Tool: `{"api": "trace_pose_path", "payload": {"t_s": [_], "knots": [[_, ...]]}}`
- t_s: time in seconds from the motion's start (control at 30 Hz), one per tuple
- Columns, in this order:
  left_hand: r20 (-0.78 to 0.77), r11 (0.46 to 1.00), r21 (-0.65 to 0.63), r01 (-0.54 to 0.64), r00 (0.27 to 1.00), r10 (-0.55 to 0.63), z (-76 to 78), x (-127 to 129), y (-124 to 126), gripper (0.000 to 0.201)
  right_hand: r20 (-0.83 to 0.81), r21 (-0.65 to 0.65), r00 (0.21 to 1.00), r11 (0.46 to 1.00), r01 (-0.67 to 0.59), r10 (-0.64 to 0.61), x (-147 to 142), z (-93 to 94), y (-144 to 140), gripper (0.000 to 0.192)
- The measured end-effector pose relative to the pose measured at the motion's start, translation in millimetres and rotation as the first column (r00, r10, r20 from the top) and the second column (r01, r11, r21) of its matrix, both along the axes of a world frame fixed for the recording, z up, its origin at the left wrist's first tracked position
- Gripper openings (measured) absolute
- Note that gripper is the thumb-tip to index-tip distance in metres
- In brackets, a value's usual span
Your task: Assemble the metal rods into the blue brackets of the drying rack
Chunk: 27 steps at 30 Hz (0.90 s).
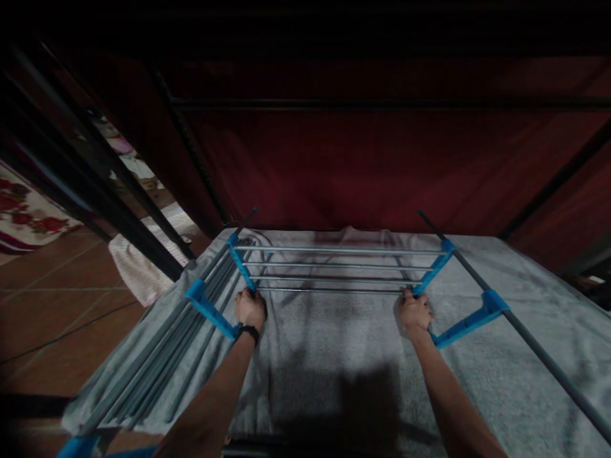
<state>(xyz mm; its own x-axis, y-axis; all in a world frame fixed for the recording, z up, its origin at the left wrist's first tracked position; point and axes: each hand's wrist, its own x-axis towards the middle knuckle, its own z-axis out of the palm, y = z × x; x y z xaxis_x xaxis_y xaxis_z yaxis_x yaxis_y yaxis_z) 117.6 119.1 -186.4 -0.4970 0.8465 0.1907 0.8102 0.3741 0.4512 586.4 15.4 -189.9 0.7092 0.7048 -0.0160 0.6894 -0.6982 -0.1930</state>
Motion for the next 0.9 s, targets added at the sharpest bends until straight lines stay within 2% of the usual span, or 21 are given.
{"api": "trace_pose_path", "payload": {"t_s": [0.27, 0.47, 0.67, 0.9], "knots": [[0.023, 1.0, -0.02, 0.003, 1.0, -0.002, 4.4, 1.8, -2.1, 0.027, 0.007, 0.036, 1.0, 0.999, -0.012, 0.011, 7.9, -11.3, 4.2, 0.051], [0.004, 0.999, -0.04, -0.006, 1.0, 0.006, 8.1, 3.3, -3.3, 0.028, -0.009, 0.074, 0.998, 0.995, -0.063, 0.064, 16.5, -19.0, -1.8, 0.055], [0.007, 0.998, -0.057, -0.012, 1.0, 0.012, 11.4, 5.7, -4.6, 0.031, 0.004, 0.149, 0.993, 0.982, -0.113, 0.114, 26.3, -28.2, -5.5, 0.052], [-0.022, 0.996, -0.082, -0.046, 0.999, 0.045, 13.5, 9.2, -4.2, 0.031, 0.038, 0.309, 0.975, 0.926, -0.218, 0.217, 42.0, -42.0, -6.3, 0.052]]}}
